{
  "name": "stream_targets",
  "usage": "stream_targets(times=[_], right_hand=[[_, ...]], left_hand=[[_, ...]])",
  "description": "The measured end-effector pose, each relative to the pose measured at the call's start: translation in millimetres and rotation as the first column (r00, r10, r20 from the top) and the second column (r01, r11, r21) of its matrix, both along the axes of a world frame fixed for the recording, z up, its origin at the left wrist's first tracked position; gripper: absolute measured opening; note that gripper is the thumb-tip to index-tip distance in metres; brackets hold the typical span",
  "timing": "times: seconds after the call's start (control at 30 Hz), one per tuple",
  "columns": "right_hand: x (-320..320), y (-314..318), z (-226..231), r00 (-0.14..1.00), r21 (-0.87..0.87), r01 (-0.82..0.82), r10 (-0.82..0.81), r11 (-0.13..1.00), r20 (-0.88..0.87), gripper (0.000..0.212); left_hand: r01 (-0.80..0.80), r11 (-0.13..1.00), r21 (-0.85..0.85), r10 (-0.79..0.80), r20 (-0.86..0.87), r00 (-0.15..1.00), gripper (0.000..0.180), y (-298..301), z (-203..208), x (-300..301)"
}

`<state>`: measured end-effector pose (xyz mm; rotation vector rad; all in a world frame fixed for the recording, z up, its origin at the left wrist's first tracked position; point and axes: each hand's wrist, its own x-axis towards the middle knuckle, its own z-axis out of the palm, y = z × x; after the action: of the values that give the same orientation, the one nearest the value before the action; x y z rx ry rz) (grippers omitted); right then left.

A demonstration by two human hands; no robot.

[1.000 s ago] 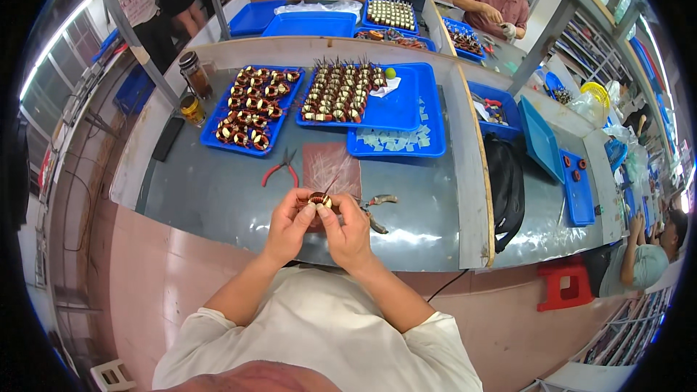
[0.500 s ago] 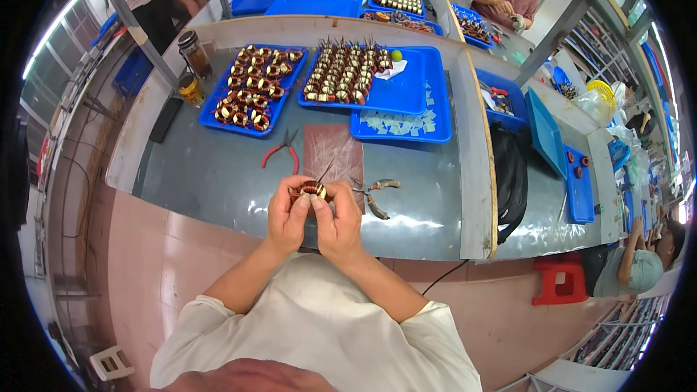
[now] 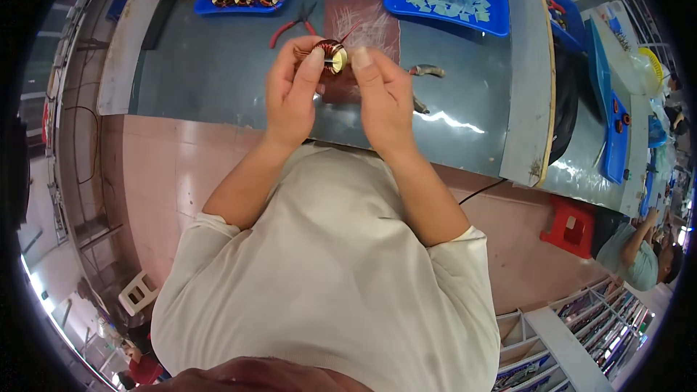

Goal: Assembling and trimming wires on toroidal inductors at a factory workbench.

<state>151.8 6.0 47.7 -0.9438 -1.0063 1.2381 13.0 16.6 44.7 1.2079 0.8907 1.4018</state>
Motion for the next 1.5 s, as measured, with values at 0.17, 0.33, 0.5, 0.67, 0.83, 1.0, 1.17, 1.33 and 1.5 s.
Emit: stream_targets(times=[0.17,0.33,0.5,0.67,0.83,1.0,1.17,1.33,1.5], right_hand=[[0.8,-11.3,-10.3,0.998,0.023,-0.047,0.048,0.999,-0.045,0.036],[1.5,-17.0,-17.8,0.998,0.002,-0.053,0.053,0.999,-0.018,0.037],[-1.9,-21.1,-17.9,0.999,0.019,-0.042,0.042,0.999,-0.033,0.033],[9.0,-28.2,-16.8,0.952,0.249,-0.022,-0.056,0.968,0.302,0.027],[17.2,-34.9,-16.1,0.839,0.396,-0.032,-0.191,0.918,0.510,0.027],[23.6,-38.4,-19.9,0.780,0.455,-0.065,-0.239,0.888,0.578,0.028],[22.6,-43.5,-22.5,0.747,0.417,-0.072,-0.228,0.906,0.624,0.029],[18.6,-44.9,-26.1,0.734,0.440,-0.044,-0.270,0.897,0.623,0.029],[10.1,-42.1,-27.0,0.718,0.505,-0.014,-0.343,0.863,0.606,0.028]], left_hand=[[0.014,0.999,-0.029,-0.015,-0.054,0.998,0.027,-4.0,-4.6,-4.9],[0.030,1.000,-0.008,-0.031,-0.098,0.995,0.030,-10.7,-12.7,-6.7],[0.080,0.996,0.032,-0.078,-0.048,0.996,0.026,-15.1,-8.2,-8.7],[0.098,0.979,0.179,-0.070,-0.156,0.985,0.032,-16.7,-13.6,-11.2],[0.182,0.920,0.346,-0.032,-0.398,0.917,0.038,-16.7,-10.3,-18.6],[0.226,0.908,0.353,-0.043,-0.458,0.888,0.039,-18.3,-9.7,-19.9],[0.246,0.913,0.326,-0.069,-0.469,0.880,0.040,-19.2,-16.9,-24.4],[0.230,0.926,0.298,-0.072,-0.459,0.885,0.038,-21.7,-18.7,-23.1],[0.143,0.955,0.260,-0.035,-0.379,0.925,0.032,-23.9,-23.6,-21.8]])
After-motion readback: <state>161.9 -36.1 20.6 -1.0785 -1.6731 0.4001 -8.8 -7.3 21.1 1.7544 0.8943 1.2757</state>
